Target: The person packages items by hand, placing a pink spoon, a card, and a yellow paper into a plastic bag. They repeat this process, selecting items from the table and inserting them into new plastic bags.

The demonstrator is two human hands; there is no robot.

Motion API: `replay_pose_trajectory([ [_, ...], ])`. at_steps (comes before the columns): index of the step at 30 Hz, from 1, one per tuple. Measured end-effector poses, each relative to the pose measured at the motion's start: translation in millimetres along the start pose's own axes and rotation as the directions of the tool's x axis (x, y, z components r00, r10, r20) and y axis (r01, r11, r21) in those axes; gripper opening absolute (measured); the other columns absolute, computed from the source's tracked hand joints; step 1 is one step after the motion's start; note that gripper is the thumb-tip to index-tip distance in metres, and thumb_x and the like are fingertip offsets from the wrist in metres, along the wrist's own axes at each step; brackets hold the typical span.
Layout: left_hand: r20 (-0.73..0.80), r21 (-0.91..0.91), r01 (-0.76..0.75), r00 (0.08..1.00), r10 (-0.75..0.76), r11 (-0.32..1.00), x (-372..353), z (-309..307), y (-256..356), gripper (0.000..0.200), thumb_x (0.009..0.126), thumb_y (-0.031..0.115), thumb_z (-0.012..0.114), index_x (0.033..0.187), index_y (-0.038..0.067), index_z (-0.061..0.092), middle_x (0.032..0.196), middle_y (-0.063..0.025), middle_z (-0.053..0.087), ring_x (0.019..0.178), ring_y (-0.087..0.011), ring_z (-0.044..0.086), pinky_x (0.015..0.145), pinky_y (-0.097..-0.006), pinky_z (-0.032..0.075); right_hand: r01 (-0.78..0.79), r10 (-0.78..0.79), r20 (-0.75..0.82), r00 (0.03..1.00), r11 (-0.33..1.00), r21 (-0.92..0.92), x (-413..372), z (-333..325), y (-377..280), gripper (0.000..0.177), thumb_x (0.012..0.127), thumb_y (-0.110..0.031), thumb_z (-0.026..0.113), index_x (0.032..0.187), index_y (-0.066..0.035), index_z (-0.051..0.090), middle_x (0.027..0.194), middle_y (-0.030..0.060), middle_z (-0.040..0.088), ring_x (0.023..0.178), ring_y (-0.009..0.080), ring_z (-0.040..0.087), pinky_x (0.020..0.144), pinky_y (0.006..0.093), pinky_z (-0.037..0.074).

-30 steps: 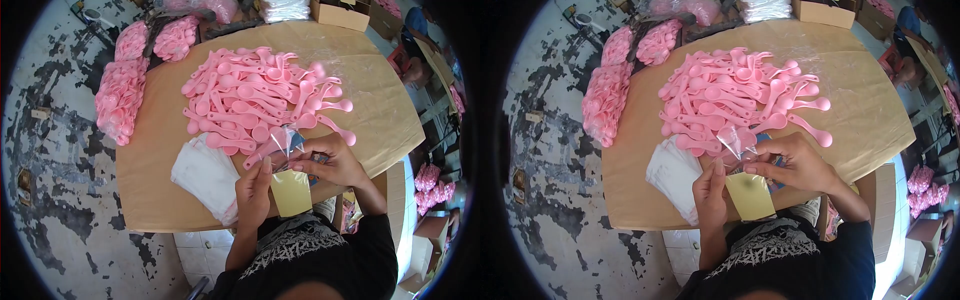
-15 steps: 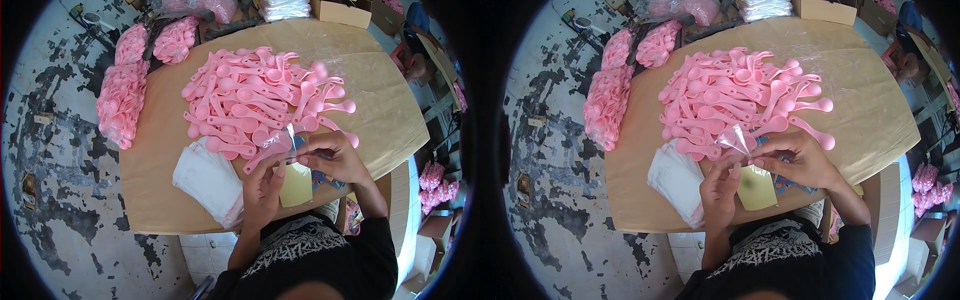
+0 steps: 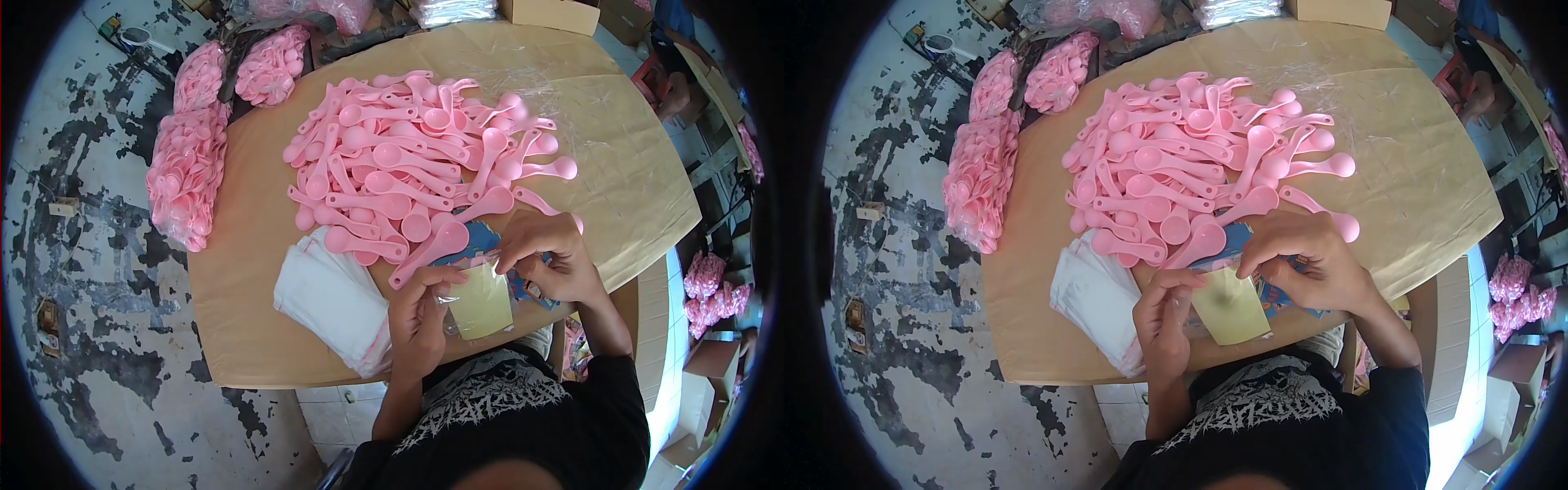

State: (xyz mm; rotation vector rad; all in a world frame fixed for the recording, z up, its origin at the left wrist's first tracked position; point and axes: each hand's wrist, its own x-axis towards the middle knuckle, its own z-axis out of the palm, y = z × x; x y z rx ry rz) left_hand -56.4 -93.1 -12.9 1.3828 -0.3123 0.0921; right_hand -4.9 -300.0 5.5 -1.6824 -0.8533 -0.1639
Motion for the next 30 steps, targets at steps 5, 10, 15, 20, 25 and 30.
replay_pose_trajectory([
  [5, 0.023, 0.010, 0.000, 1.000, 0.000, 1.000, -3.0, -3.3, -3.6, 0.020, 0.098, 0.000, 0.039, 0.099, -0.003, 0.059, 0.095, -0.0057, 0.060, 0.082, -0.0060, 0.051, 0.073, -0.0194, 0.038, -0.038, 0.034, -0.075, 0.997, 0.998, -0.047, -2.0, 4.0, -2.1, 0.019, 0.071, 0.007, 0.056, 0.081, -0.004, 0.067, 0.084, 0.0065, 0.067, 0.073, 0.0180, 0.062, 0.067, 0.0304, 0.047],
  [10, 0.014, -0.019, -0.003, 1.000, 0.004, 1.000, -3.5, -3.2, -2.7, 0.020, 0.097, -0.002, 0.039, 0.097, -0.003, 0.059, 0.093, -0.0054, 0.060, 0.077, -0.0056, 0.049, 0.070, -0.0186, 0.037, -0.019, 0.017, -0.037, 0.999, 0.998, -0.054, 1.3, 6.8, -1.8, 0.025, 0.071, 0.006, 0.056, 0.087, -0.006, 0.069, 0.088, 0.0080, 0.065, 0.074, 0.0166, 0.061, 0.062, 0.0278, 0.047],
  [15, 0.064, 0.024, 0.005, 0.998, -0.006, 1.000, -6.6, -9.0, -1.3, 0.020, 0.095, 0.001, 0.039, 0.096, -0.002, 0.059, 0.089, -0.0049, 0.059, 0.075, -0.0066, 0.049, 0.068, -0.0196, 0.037, 0.009, -0.008, 0.008, 1.000, 0.995, -0.104, 1.1, 8.9, -1.6, 0.027, 0.070, 0.006, 0.055, 0.087, -0.007, 0.071, 0.085, 0.0065, 0.064, 0.075, 0.0161, 0.061, 0.063, 0.0273, 0.047],
  [20, 0.083, -0.131, 0.022, 0.996, -0.011, 0.991, -11.1, -9.8, 2.1, 0.017, 0.094, 0.005, 0.040, 0.093, 0.000, 0.056, 0.082, -0.0020, 0.055, 0.067, -0.0052, 0.046, 0.062, -0.0201, 0.036, 0.051, -0.051, 0.004, 0.999, 0.991, -0.120, 0.1, 12.9, -1.1, 0.026, 0.070, 0.006, 0.055, 0.085, -0.008, 0.071, 0.085, 0.0065, 0.064, 0.074, 0.0166, 0.060, 0.063, 0.0276, 0.047],
  [25, 0.126, -0.139, 0.095, 0.989, -0.078, 0.986, -19.9, -14.0, -4.2, 0.009, 0.090, -0.001, 0.057, 0.094, 0.002, 0.049, 0.081, -0.0028, 0.054, 0.073, -0.0067, 0.054, 0.064, -0.0207, 0.044, 0.073, -0.074, -0.002, 0.997, 0.992, -0.100, -0.6, 20.2, -4.9, 0.025, 0.068, 0.006, 0.055, 0.082, -0.008, 0.070, 0.081, 0.0066, 0.062, 0.073, 0.0173, 0.060, 0.062, 0.0291, 0.047],
  [30, 0.129, -0.232, 0.185, 0.979, -0.158, 0.955, -46.2, -13.0, 30.9, 0.035, 0.084, -0.007, 0.063, 0.110, 0.003, 0.043, 0.105, -0.0158, 0.061, 0.099, -0.0221, 0.064, 0.082, -0.0317, 0.054, 0.189, -0.185, 0.040, 0.982, 0.970, -0.156, -5.4, 7.7, -22.9, 0.013, 0.082, -0.011, 0.059, 0.071, -0.010, 0.067, 0.076, 0.0054, 0.059, 0.068, 0.0169, 0.057, 0.057, 0.0287, 0.043],
])
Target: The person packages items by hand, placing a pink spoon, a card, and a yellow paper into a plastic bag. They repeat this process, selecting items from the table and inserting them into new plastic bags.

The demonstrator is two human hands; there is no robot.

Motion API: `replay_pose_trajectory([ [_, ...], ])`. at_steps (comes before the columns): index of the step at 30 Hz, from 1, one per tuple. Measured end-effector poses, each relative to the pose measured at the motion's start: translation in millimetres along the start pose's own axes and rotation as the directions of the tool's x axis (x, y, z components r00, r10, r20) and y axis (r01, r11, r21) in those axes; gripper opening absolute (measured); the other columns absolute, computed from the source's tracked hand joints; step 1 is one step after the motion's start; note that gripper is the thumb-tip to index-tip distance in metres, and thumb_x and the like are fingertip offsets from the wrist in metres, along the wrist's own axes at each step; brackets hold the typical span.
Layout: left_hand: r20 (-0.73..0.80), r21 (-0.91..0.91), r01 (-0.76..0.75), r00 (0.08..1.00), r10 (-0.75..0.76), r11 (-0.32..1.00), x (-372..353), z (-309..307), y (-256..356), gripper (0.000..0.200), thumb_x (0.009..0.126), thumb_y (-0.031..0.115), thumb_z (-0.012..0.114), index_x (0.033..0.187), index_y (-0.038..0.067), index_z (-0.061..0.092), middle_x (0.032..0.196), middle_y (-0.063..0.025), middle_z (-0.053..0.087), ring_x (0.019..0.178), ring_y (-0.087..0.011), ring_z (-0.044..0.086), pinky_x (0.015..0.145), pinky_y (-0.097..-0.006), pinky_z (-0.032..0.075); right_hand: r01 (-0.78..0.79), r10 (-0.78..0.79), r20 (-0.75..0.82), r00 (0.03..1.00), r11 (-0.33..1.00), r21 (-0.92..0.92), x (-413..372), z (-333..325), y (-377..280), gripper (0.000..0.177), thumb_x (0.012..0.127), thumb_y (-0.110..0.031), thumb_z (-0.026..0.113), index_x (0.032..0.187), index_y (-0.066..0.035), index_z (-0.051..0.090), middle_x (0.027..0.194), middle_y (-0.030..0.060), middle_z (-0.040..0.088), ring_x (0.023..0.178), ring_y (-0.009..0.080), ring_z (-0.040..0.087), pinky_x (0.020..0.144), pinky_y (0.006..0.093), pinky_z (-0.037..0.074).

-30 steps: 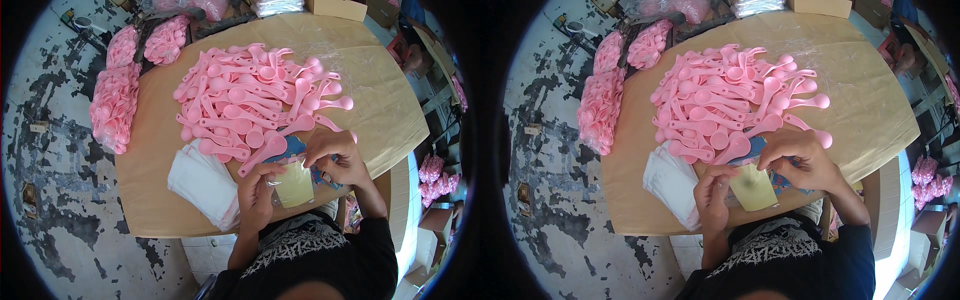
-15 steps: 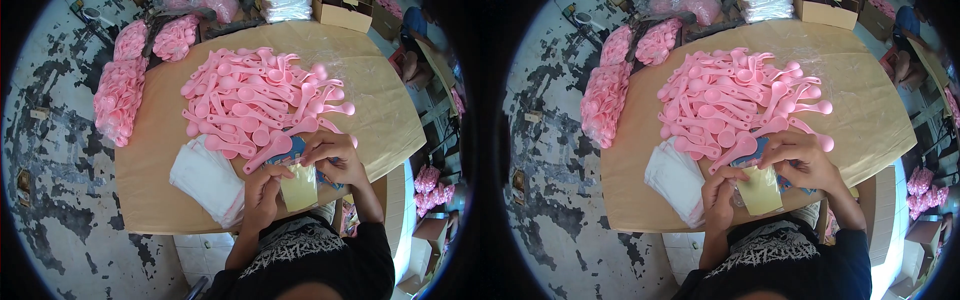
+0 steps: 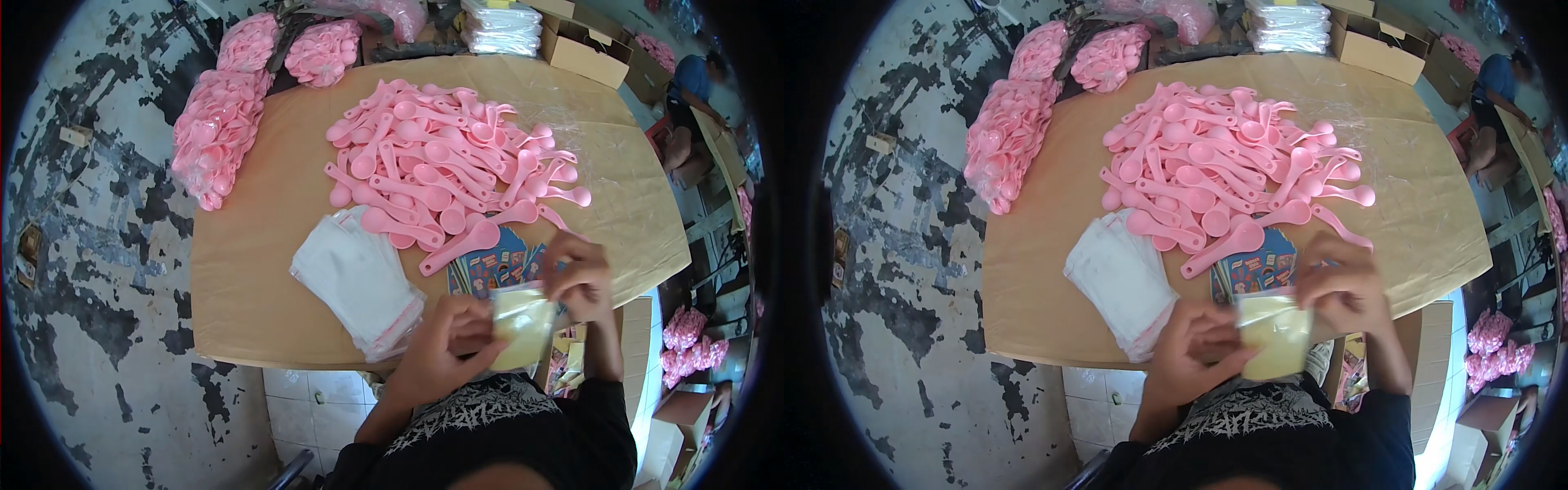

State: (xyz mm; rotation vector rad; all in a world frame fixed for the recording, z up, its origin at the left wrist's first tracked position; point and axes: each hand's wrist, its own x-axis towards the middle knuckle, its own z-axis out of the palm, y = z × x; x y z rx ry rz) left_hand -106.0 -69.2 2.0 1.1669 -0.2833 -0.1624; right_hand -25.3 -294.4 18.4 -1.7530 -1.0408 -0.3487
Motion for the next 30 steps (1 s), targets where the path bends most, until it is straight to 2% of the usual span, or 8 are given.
replay_pose_trajectory([
  [2, -0.031, -0.022, -0.027, 0.999, 0.026, 0.999, -21.7, -10.6, 16.6, 0.038, 0.081, -0.011, 0.063, 0.112, 0.003, 0.046, 0.122, -0.0246, 0.057, 0.106, -0.0294, 0.063, 0.088, -0.0377, 0.053, 0.013, -0.012, -0.136, 0.991, 1.000, 0.006, -10.2, -24.7, -6.1, 0.037, 0.092, -0.035, 0.057, 0.064, -0.012, 0.062, 0.070, 0.0047, 0.055, 0.060, 0.0155, 0.054, 0.052, 0.0286, 0.039],
  [4, -0.115, 0.206, -0.343, 0.922, 0.371, 0.916, -44.5, -39.5, 6.0, 0.036, 0.076, -0.012, 0.067, 0.104, 0.003, 0.050, 0.124, -0.0233, 0.056, 0.102, -0.0320, 0.065, 0.090, -0.0402, 0.052, -0.087, 0.075, -0.110, 0.991, 0.991, -0.105, -13.6, -58.8, -28.0, 0.048, 0.090, -0.051, 0.055, 0.062, -0.012, 0.061, 0.063, 0.0045, 0.052, 0.056, 0.0162, 0.050, 0.049, 0.0280, 0.036],
  [9, -0.172, 0.886, -0.163, 0.753, 0.635, 0.434, -59.3, -99.9, 20.3, 0.041, 0.077, 0.015, 0.074, 0.112, 0.004, 0.057, 0.128, -0.0244, 0.053, 0.115, -0.0415, 0.054, 0.097, -0.0510, 0.041, -0.521, 0.670, 0.117, 0.733, 0.664, -0.537, -27.9, -108.7, -64.5, 0.012, 0.068, 0.006, 0.055, 0.061, -0.003, 0.059, 0.073, 0.0099, 0.054, 0.069, 0.0221, 0.057, 0.063, 0.0300, 0.043],
  [13, -0.132, 0.928, -0.070, 0.858, 0.497, 0.366, -54.3, -111.2, 16.7, 0.047, 0.083, 0.031, 0.067, 0.123, 0.008, 0.057, 0.139, -0.0215, 0.046, 0.129, -0.0439, 0.039, 0.104, -0.0541, 0.031, -0.395, 0.564, -0.023, 0.826, 0.549, -0.736, -7.2, -85.3, -72.5, 0.020, 0.068, 0.013, 0.051, 0.076, -0.002, 0.061, 0.082, 0.0123, 0.057, 0.080, 0.0296, 0.059, 0.069, 0.0349, 0.045],
  [17, -0.041, 0.989, -0.006, 0.948, 0.315, 0.146, -44.9, -107.5, 8.9, 0.044, 0.082, 0.030, 0.065, 0.120, 0.009, 0.060, 0.140, -0.0192, 0.045, 0.130, -0.0431, 0.037, 0.105, -0.0528, 0.029, -0.318, 0.449, 0.171, 0.877, 0.809, -0.494, 38.6, -16.7, -79.0, 0.032, 0.062, 0.015, 0.057, 0.088, -0.003, 0.066, 0.083, 0.0096, 0.062, 0.078, 0.0267, 0.059, 0.068, 0.0360, 0.046],
  [22, -0.004, 0.990, -0.044, 0.937, 0.350, 0.131, -45.4, -107.3, 10.8, 0.039, 0.082, 0.027, 0.064, 0.117, 0.008, 0.062, 0.138, -0.0180, 0.047, 0.129, -0.0428, 0.040, 0.104, -0.0504, 0.032, -0.123, 0.267, 0.394, 0.879, 0.928, -0.353, 75.8, 78.4, -35.4, 0.026, 0.086, -0.022, 0.065, 0.102, -0.002, 0.063, 0.095, 0.0146, 0.064, 0.089, 0.0305, 0.063, 0.074, 0.0406, 0.048],
  [28, -0.036, 0.985, -0.039, 0.905, 0.423, 0.166, -51.9, -110.8, 1.5, 0.048, 0.080, 0.032, 0.068, 0.122, 0.011, 0.059, 0.139, -0.0158, 0.048, 0.129, -0.0384, 0.042, 0.104, -0.0505, 0.032, -0.372, 0.507, 0.616, 0.603, 0.862, -0.344, 110.4, 114.3, -16.3, 0.027, 0.087, -0.019, 0.062, 0.104, 0.002, 0.059, 0.089, 0.0192, 0.065, 0.082, 0.0327, 0.065, 0.072, 0.0409, 0.050],
  [30, -0.050, 0.983, -0.036, 0.894, 0.446, 0.182, -50.1, -110.8, 1.6, 0.049, 0.079, 0.032, 0.068, 0.121, 0.009, 0.059, 0.138, -0.0154, 0.049, 0.128, -0.0385, 0.043, 0.104, -0.0495, 0.033, -0.398, 0.468, 0.583, 0.664, 0.881, -0.255, 108.7, 114.3, -8.7, 0.031, 0.088, -0.017, 0.061, 0.111, 0.002, 0.055, 0.085, 0.0199, 0.066, 0.078, 0.0341, 0.065, 0.071, 0.0411, 0.050],
])
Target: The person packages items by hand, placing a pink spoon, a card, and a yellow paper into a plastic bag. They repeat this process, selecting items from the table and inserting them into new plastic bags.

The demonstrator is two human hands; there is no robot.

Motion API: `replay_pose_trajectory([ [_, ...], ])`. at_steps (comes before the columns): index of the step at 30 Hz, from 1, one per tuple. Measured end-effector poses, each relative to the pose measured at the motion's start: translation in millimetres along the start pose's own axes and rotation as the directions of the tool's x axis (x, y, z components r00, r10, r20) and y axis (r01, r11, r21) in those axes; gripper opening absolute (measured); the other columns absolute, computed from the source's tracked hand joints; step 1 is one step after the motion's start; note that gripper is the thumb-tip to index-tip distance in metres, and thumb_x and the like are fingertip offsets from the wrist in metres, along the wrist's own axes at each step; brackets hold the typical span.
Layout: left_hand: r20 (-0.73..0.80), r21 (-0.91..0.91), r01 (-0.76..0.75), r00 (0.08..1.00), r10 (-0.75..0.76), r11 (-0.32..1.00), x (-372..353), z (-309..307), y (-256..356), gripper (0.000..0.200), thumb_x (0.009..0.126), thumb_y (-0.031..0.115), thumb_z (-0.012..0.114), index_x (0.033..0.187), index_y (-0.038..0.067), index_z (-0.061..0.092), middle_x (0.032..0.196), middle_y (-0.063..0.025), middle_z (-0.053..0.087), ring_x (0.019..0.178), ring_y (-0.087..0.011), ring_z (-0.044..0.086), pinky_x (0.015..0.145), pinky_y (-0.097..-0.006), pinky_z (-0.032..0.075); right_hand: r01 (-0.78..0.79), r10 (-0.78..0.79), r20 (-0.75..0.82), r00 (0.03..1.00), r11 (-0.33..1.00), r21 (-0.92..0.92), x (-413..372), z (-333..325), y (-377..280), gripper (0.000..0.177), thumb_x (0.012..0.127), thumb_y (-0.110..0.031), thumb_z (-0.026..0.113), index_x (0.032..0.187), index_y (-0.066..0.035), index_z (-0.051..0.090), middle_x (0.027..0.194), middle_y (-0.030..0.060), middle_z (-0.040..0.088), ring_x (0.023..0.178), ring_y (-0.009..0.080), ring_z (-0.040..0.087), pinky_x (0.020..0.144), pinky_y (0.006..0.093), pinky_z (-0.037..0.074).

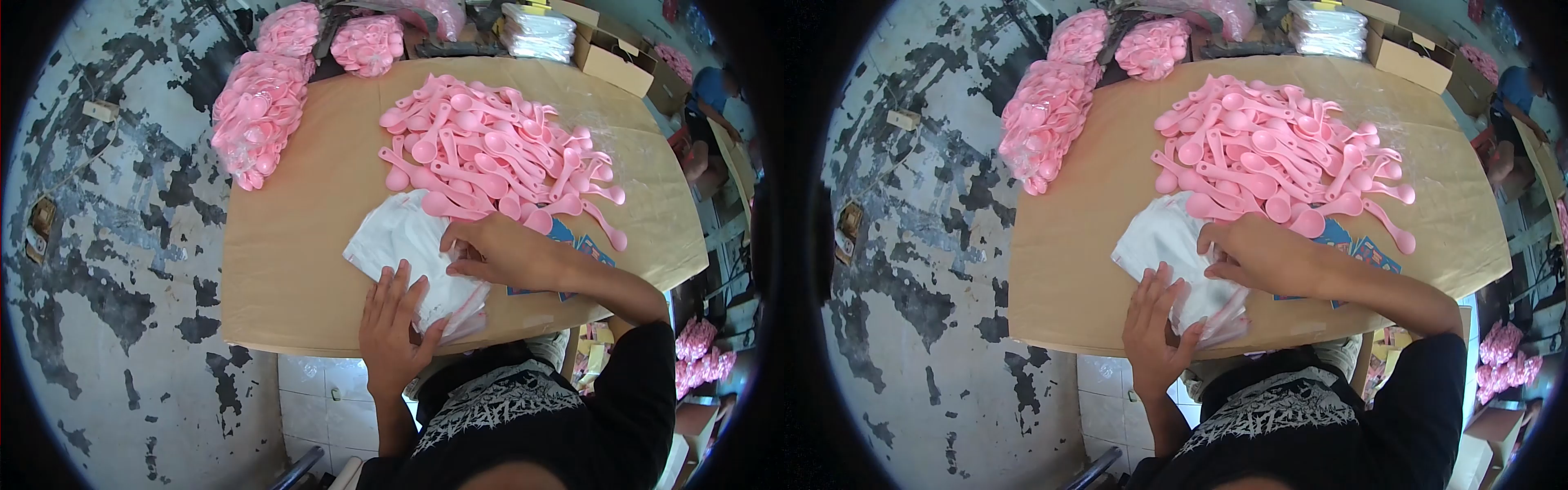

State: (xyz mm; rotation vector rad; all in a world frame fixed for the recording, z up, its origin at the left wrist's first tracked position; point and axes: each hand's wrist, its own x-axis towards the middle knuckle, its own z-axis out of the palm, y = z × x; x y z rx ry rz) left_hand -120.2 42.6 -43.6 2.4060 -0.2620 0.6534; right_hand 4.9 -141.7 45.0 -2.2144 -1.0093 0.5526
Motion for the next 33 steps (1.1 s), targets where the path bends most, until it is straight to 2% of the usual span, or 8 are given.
replay_pose_trajectory([
  [11, 0.032, 0.021, 0.022, 0.999, -0.023, 1.000, 5.5, -2.1, 7.4, 0.041, 0.079, 0.030, 0.067, 0.113, 0.008, 0.064, 0.131, -0.0149, 0.055, 0.126, -0.0414, 0.044, 0.104, -0.0470, 0.035, 0.089, -0.100, -0.344, 0.934, 0.995, -0.048, -36.3, -23.5, 11.6, 0.049, 0.089, -0.010, 0.058, 0.135, -0.003, 0.040, 0.082, 0.0162, 0.068, 0.074, 0.0307, 0.068, 0.068, 0.0371, 0.053],
  [14, 0.123, 0.339, -0.084, 0.991, 0.044, 0.937, 13.2, -17.2, 22.9, 0.059, 0.080, 0.043, 0.066, 0.125, 0.005, 0.056, 0.139, -0.0159, 0.048, 0.130, -0.0368, 0.042, 0.112, -0.0459, 0.021, 0.228, -0.176, -0.404, 0.898, 0.970, 0.084, -52.6, -31.8, 7.8, 0.044, 0.089, -0.007, 0.059, 0.131, -0.006, 0.047, 0.087, 0.0149, 0.069, 0.075, 0.0260, 0.070, 0.064, 0.0348, 0.054],
  [16, 0.046, -0.264, -0.030, 0.998, 0.044, 0.964, 34.7, -17.2, 63.8, 0.072, 0.082, 0.049, 0.062, 0.133, 0.001, 0.047, 0.140, -0.0185, 0.046, 0.131, -0.0377, 0.040, 0.114, -0.0459, 0.014, 0.372, -0.264, -0.416, 0.870, 0.906, 0.204, -66.5, -21.6, 7.7, 0.040, 0.088, -0.005, 0.060, 0.127, -0.007, 0.051, 0.091, 0.0139, 0.068, 0.075, 0.0229, 0.070, 0.061, 0.0331, 0.054],
  [18, 0.141, -0.663, 0.082, 0.990, 0.016, 0.744, 31.9, -2.0, 83.9, 0.087, 0.085, 0.048, 0.063, 0.143, -0.006, 0.027, 0.141, -0.0241, 0.041, 0.133, -0.0387, 0.036, 0.114, -0.0474, 0.013, 0.361, -0.284, -0.296, 0.912, 0.899, 0.247, -81.9, -18.4, -0.2, 0.038, 0.088, -0.006, 0.060, 0.125, -0.007, 0.052, 0.095, 0.0130, 0.068, 0.078, 0.0220, 0.070, 0.062, 0.0315, 0.054],
  [19, 0.314, -0.845, 0.368, 0.929, -0.197, 0.388, 31.4, 11.6, 100.8, 0.078, 0.087, 0.038, 0.064, 0.142, -0.005, 0.029, 0.141, -0.0250, 0.039, 0.134, -0.0370, 0.035, 0.113, -0.0471, 0.021, 0.361, -0.303, -0.240, 0.922, 0.895, 0.260, -88.6, -19.8, -3.8, 0.037, 0.088, -0.006, 0.061, 0.124, -0.007, 0.052, 0.096, 0.0125, 0.068, 0.080, 0.0216, 0.070, 0.063, 0.0307, 0.054],
  [21, 0.353, -0.935, 0.344, 0.916, -0.190, -0.082, 42.7, 30.2, 108.2, 0.065, 0.091, 0.027, 0.061, 0.140, -0.006, 0.032, 0.143, -0.0256, 0.037, 0.132, -0.0316, 0.039, 0.109, -0.0430, 0.029, 0.372, -0.307, -0.300, 0.903, 0.908, 0.192, -103.6, -22.1, 0.5, 0.030, 0.085, -0.003, 0.064, 0.115, -0.005, 0.059, 0.097, 0.0108, 0.069, 0.082, 0.0220, 0.069, 0.068, 0.0310, 0.054],
  [27, 0.484, -0.874, 0.473, 0.870, 0.097, 0.116, 32.7, 62.8, 94.4, 0.044, 0.101, 0.022, 0.044, 0.136, -0.004, 0.037, 0.136, -0.0271, 0.045, 0.126, -0.0311, 0.047, 0.108, -0.0406, 0.033, 0.218, -0.147, -0.274, 0.950, 0.944, 0.249, -141.7, -25.0, 23.5, 0.031, 0.083, -0.006, 0.068, 0.113, -0.004, 0.060, 0.103, 0.0098, 0.067, 0.086, 0.0242, 0.068, 0.071, 0.0328, 0.054],
  [33, 0.348, -0.931, 0.315, 0.918, -0.189, -0.183, 46.0, 64.8, 89.3, 0.033, 0.103, 0.019, 0.032, 0.129, 0.000, 0.038, 0.121, -0.0280, 0.055, 0.109, -0.0389, 0.059, 0.097, -0.0497, 0.048, -0.234, 0.079, -0.471, 0.879, 0.930, -0.281, -159.6, -21.8, 72.9, 0.051, 0.077, -0.027, 0.075, 0.119, -0.006, 0.057, 0.109, 0.0127, 0.059, 0.103, 0.0316, 0.057, 0.089, 0.0394, 0.045],
])
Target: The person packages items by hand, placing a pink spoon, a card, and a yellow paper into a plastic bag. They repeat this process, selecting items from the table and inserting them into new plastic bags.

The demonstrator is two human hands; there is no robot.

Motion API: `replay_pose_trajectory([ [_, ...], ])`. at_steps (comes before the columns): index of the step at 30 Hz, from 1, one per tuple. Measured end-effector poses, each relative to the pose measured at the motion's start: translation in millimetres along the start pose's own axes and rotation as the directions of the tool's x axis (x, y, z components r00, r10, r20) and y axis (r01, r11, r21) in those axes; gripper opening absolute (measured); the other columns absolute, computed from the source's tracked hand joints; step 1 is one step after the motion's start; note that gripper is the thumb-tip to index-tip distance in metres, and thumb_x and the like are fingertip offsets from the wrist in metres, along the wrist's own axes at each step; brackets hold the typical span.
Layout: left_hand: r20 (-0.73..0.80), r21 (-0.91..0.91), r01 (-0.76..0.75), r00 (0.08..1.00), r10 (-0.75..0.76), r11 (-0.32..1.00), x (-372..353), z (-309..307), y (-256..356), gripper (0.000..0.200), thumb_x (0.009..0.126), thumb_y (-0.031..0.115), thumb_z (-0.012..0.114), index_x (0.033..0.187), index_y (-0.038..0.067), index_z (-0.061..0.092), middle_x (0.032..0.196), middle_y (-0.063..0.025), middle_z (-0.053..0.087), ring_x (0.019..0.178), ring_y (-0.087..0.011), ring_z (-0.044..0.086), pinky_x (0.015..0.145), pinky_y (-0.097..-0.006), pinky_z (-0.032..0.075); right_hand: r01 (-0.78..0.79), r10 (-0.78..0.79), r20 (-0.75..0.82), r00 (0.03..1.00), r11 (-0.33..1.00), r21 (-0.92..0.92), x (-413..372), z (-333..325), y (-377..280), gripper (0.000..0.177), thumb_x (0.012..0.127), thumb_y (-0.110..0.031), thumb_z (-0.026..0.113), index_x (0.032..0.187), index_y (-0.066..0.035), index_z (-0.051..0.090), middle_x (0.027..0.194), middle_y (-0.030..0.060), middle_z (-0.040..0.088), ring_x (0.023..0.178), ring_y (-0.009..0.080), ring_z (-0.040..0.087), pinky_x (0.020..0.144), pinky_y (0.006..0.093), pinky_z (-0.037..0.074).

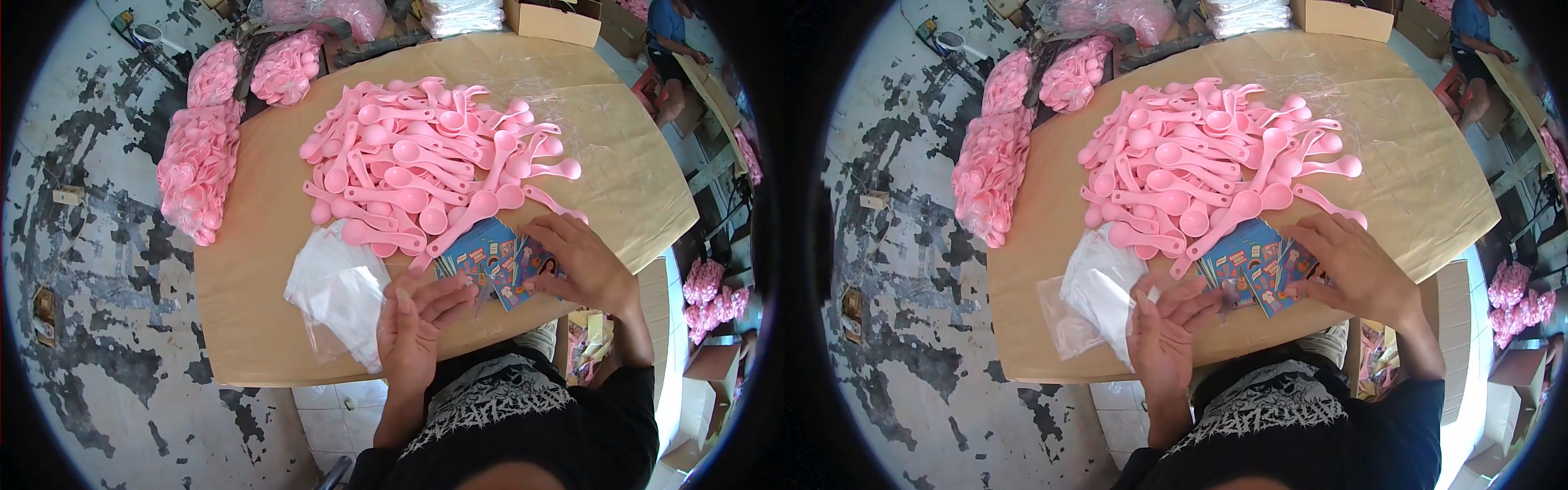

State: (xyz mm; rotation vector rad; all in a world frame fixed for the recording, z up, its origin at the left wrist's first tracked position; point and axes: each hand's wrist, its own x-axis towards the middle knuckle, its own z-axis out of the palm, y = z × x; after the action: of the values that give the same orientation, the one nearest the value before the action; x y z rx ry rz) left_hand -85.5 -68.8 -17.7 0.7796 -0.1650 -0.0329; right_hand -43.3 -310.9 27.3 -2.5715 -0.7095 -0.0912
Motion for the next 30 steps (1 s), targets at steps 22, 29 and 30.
replay_pose_trajectory([
  [22, -0.080, 0.114, -0.080, 0.993, 0.090, 0.990, 1.4, 6.7, -20.8, 0.020, 0.096, 0.009, 0.053, 0.112, -0.002, 0.050, 0.104, -0.0199, 0.065, 0.099, -0.0316, 0.065, 0.095, -0.0455, 0.050, -0.286, 0.382, -0.033, 0.924, 0.744, 0.605, 5.4, 2.1, 26.0, 0.059, 0.076, 0.006, 0.069, 0.131, -0.005, 0.049, 0.125, 0.0178, 0.058, 0.101, 0.0203, 0.064, 0.085, 0.0327, 0.053],
  [29, -0.136, 0.160, -0.115, 0.981, 0.138, 0.980, -2.2, 12.4, -14.3, 0.019, 0.096, 0.009, 0.053, 0.109, -0.003, 0.050, 0.103, -0.0215, 0.065, 0.100, -0.0315, 0.065, 0.094, -0.0445, 0.050, -0.359, 0.407, -0.029, 0.913, 0.835, 0.417, 3.5, 2.6, 36.7, 0.030, 0.082, 0.002, 0.067, 0.111, -0.001, 0.060, 0.104, 0.0164, 0.068, 0.088, 0.0187, 0.068, 0.078, 0.0305, 0.053],
  [30, -0.156, 0.163, -0.102, 0.979, 0.128, 0.981, -2.3, 12.2, -14.1, 0.019, 0.096, 0.008, 0.053, 0.110, -0.004, 0.049, 0.104, -0.0217, 0.065, 0.100, -0.0317, 0.065, 0.094, -0.0445, 0.051, -0.252, 0.321, -0.137, 0.937, 0.894, 0.371, 6.0, 2.9, 33.7, 0.026, 0.083, 0.001, 0.067, 0.108, 0.000, 0.061, 0.101, 0.0159, 0.069, 0.087, 0.0186, 0.068, 0.076, 0.0299, 0.052],
])
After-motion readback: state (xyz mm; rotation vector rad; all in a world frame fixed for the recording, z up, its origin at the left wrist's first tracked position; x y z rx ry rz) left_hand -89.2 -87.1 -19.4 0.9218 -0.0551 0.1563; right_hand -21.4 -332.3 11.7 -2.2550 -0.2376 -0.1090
